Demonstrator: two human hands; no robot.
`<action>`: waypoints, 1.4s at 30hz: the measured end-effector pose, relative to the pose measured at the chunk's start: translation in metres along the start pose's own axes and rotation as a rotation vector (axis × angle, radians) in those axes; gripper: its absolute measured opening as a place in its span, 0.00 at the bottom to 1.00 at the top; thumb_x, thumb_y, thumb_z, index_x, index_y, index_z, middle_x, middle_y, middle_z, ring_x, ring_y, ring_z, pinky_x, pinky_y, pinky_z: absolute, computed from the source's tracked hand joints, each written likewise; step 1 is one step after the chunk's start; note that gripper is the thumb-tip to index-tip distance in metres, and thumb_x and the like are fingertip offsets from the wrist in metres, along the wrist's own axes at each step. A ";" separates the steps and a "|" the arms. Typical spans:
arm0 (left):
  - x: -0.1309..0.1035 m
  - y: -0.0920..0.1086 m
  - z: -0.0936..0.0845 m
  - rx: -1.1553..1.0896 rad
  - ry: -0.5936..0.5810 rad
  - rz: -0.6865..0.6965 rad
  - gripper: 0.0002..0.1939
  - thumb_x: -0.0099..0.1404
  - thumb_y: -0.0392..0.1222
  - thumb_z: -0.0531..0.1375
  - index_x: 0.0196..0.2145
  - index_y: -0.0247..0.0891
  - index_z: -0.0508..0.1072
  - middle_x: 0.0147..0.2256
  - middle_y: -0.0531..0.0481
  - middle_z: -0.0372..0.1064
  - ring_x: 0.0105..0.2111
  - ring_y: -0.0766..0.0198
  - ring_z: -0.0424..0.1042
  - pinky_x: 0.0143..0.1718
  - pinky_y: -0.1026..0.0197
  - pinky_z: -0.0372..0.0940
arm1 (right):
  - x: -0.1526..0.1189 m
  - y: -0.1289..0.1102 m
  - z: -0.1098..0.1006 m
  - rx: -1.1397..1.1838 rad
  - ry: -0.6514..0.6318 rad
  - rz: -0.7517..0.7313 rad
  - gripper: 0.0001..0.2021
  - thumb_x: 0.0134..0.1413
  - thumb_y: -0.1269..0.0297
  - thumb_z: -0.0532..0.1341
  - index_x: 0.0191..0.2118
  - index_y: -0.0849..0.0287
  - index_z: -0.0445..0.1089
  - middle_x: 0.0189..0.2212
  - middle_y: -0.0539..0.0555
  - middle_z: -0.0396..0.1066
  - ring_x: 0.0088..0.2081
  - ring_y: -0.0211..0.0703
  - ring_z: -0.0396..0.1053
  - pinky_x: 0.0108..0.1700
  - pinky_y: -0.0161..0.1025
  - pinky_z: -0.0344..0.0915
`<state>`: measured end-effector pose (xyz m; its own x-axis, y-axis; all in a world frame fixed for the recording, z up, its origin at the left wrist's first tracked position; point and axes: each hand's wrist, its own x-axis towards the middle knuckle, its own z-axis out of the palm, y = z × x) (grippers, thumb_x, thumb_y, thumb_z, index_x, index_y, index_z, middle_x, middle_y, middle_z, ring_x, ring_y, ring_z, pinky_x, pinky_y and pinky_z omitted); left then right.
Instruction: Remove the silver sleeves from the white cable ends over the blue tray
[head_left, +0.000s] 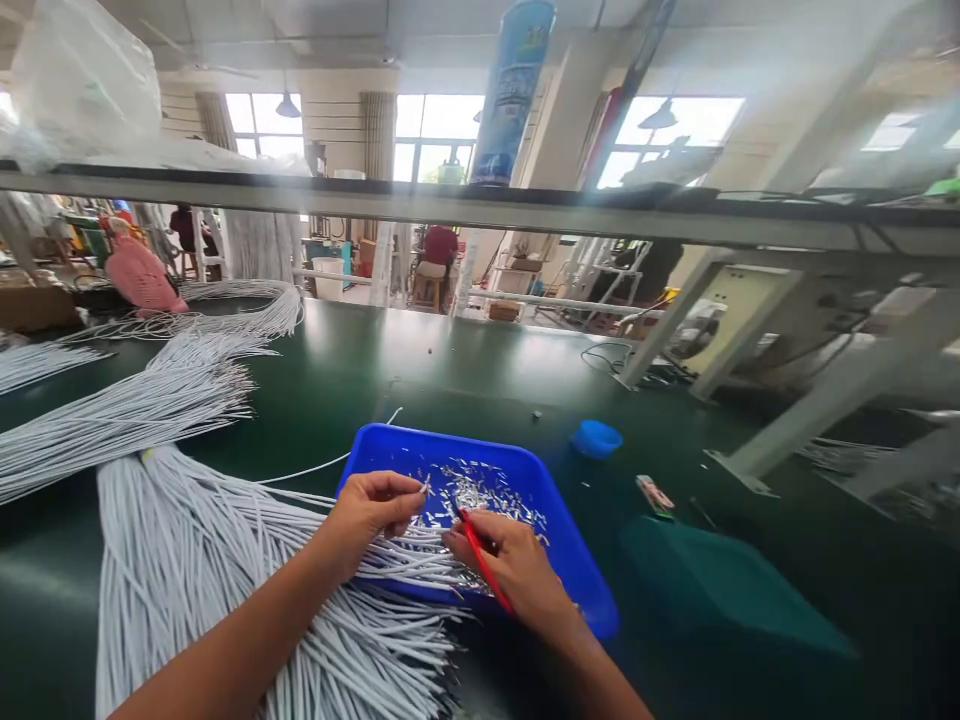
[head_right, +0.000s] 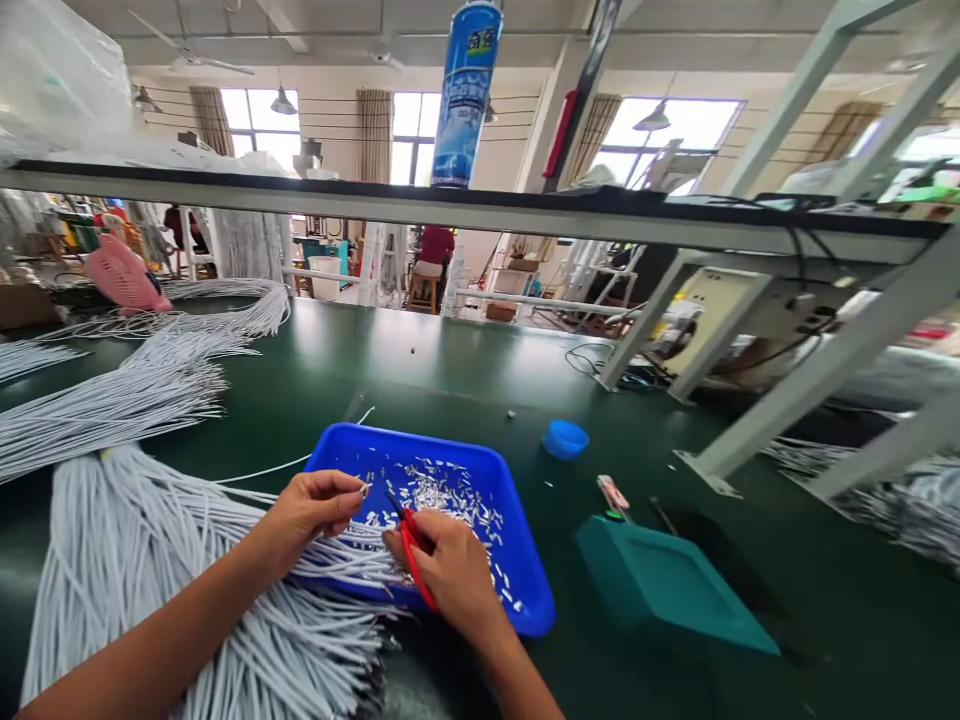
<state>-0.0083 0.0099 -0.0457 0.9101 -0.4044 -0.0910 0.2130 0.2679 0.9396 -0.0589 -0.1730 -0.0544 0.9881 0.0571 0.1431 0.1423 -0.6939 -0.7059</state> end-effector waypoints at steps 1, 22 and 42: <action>-0.001 0.000 0.000 0.029 -0.015 0.007 0.18 0.45 0.46 0.70 0.30 0.31 0.74 0.18 0.55 0.63 0.17 0.75 0.57 0.19 0.69 0.47 | -0.001 -0.001 0.000 -0.014 0.000 0.001 0.20 0.51 0.51 0.55 0.17 0.59 0.56 0.18 0.49 0.58 0.23 0.36 0.54 0.25 0.33 0.49; -0.007 0.002 0.006 0.573 0.041 0.343 0.11 0.55 0.45 0.63 0.32 0.35 0.77 0.27 0.49 0.66 0.26 0.67 0.62 0.26 0.66 0.56 | -0.003 -0.005 0.001 -0.065 0.013 -0.021 0.21 0.49 0.56 0.56 0.16 0.60 0.48 0.15 0.46 0.51 0.21 0.33 0.48 0.24 0.35 0.40; -0.004 0.004 0.006 0.362 -0.127 0.037 0.17 0.54 0.52 0.63 0.30 0.32 0.71 0.21 0.54 0.60 0.18 0.74 0.54 0.19 0.69 0.47 | 0.001 -0.006 -0.005 0.658 0.045 0.108 0.15 0.43 0.51 0.63 0.31 0.59 0.73 0.22 0.48 0.65 0.26 0.36 0.59 0.29 0.33 0.54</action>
<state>-0.0135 0.0074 -0.0397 0.8584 -0.5117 -0.0348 0.0213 -0.0323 0.9993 -0.0594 -0.1728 -0.0463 0.9974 -0.0277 0.0667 0.0633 -0.1104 -0.9919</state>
